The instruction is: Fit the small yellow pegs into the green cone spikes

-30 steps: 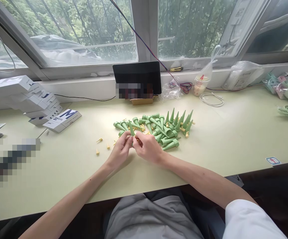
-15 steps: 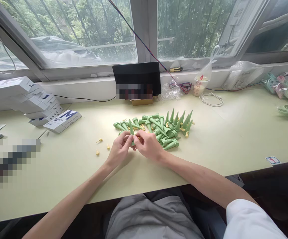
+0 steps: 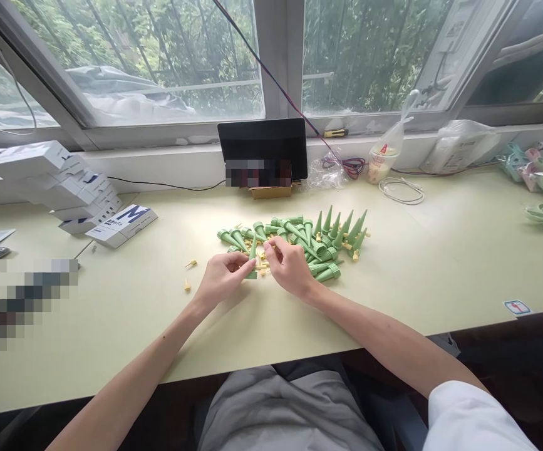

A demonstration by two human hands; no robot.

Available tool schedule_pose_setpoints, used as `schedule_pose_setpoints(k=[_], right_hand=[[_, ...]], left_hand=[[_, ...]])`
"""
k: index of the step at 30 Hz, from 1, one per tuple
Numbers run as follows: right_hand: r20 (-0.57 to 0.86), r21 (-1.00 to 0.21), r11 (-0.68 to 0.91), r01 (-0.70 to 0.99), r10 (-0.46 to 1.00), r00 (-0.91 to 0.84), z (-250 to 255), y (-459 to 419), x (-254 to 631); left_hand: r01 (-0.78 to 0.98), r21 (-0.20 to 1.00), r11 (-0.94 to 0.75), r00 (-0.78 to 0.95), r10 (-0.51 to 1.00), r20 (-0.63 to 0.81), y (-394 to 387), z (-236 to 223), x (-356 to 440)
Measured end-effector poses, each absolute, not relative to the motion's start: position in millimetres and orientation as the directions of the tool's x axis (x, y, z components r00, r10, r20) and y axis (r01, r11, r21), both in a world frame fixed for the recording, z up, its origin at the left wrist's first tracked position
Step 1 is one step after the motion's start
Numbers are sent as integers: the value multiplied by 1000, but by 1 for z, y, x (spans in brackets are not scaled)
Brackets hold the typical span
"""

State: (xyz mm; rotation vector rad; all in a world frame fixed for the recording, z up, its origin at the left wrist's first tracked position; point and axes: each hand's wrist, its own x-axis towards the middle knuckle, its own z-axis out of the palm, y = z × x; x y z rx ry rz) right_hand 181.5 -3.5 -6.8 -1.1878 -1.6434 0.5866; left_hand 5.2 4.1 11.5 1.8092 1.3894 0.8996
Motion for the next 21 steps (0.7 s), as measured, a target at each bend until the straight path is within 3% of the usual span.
schedule_pose_setpoints(k=[9, 21], right_hand=[[424, -814, 398, 422, 905, -36, -8, 0, 183], [443, -789, 428, 441, 893, -76, -10, 0, 184]], left_hand=[[626, 756, -189, 222, 973, 60, 4, 9, 1], [722, 617, -313, 283, 947, 150, 1, 7, 2]])
